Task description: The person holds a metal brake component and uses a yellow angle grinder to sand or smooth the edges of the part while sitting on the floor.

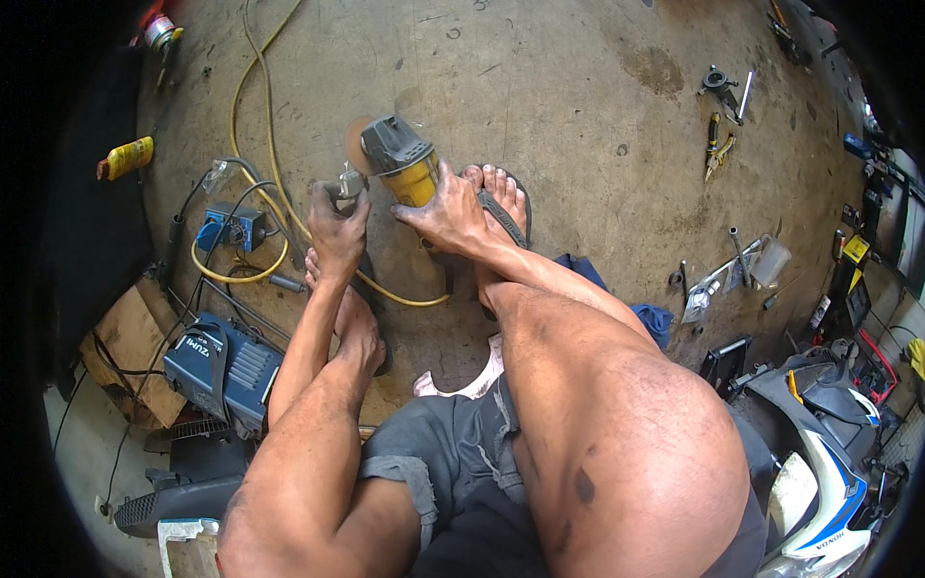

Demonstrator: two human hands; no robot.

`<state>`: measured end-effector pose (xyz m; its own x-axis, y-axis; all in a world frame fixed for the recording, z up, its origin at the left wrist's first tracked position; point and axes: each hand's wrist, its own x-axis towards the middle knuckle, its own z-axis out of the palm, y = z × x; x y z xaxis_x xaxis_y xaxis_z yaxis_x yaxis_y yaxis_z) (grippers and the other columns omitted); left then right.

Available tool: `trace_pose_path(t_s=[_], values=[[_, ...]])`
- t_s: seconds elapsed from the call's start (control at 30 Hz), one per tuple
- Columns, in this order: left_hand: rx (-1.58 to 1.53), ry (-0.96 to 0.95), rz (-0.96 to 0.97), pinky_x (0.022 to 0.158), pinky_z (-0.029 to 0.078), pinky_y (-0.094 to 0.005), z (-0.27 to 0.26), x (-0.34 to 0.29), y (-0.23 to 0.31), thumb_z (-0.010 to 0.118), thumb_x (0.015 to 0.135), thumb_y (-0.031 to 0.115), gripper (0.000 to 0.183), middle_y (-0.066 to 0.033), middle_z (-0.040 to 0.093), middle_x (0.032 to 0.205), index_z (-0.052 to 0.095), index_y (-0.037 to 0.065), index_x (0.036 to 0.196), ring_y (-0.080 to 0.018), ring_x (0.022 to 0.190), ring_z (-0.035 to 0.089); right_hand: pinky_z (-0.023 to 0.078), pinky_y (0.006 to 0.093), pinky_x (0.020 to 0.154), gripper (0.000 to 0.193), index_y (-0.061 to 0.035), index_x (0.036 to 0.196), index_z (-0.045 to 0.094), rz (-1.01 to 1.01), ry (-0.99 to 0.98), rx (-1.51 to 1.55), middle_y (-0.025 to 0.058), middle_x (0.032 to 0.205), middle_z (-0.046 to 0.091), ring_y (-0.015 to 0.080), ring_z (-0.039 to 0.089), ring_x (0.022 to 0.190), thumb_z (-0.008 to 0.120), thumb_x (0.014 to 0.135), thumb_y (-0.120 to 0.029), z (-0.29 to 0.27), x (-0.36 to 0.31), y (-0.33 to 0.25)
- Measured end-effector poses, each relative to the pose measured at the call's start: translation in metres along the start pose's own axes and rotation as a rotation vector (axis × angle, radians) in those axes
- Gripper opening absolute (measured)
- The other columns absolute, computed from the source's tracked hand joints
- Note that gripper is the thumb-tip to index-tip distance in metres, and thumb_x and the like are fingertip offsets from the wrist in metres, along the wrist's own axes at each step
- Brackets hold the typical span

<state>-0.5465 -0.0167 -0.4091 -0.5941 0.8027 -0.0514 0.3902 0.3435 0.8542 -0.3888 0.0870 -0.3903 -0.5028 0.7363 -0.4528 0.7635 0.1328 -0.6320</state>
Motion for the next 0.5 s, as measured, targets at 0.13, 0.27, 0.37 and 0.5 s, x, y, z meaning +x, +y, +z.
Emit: trace_pose_path(t_s=[0.13,0.27,0.37,0.5], values=[[0.012,0.013,-0.004,0.07,0.051,-0.04,0.0016,-0.0002,-0.0084,0.074,0.082,0.008,0.027,-0.0172,0.061,0.087,0.053,-0.001,0.095,-0.0313,0.078,0.065,0.051,0.0451,0.089,0.084,0.0155,0.119,0.049,-0.014,0.011,0.01,0.0297,0.092,0.067,0.0416,0.067,0.09,0.082,0.068,-0.043,0.0035,0.0009,0.0022],[0.061,0.005,0.021,0.071,0.05,-0.0407,0.0023,0.0002,-0.0079,0.074,0.081,0.009,0.028,-0.0179,0.062,0.088,0.053,-0.001,0.096,-0.0331,0.078,0.064,0.05,0.0449,0.09,0.084,0.0145,0.119,0.05,-0.032,0.049,0.012,0.0288,0.092,0.067,0.0417,0.067,0.089,0.083,0.067,-0.043,0.0038,-0.0007,0.0024],[0.068,-0.004,0.019,0.071,0.05,-0.0407,0.0017,0.001,-0.0055,0.074,0.081,0.008,0.028,-0.0179,0.063,0.088,0.054,-0.001,0.097,-0.0331,0.079,0.065,0.05,0.0449,0.09,0.083,0.0132,0.119,0.051,-0.037,0.052,-0.011,0.0281,0.093,0.067,0.0414,0.066,0.089,0.083,0.066,-0.043,-0.0004,-0.0027,-0.0035],[0.028,-0.009,-0.035,0.072,0.05,-0.0411,0.0041,0.0022,-0.0027,0.074,0.081,0.009,0.028,-0.0178,0.063,0.088,0.054,-0.001,0.098,-0.0334,0.08,0.065,0.05,0.0457,0.09,0.083,0.012,0.118,0.051,-0.064,0.073,-0.012,0.0279,0.093,0.067,0.0413,0.066,0.089,0.084,0.065,-0.043,0.0005,-0.0031,0.0]])
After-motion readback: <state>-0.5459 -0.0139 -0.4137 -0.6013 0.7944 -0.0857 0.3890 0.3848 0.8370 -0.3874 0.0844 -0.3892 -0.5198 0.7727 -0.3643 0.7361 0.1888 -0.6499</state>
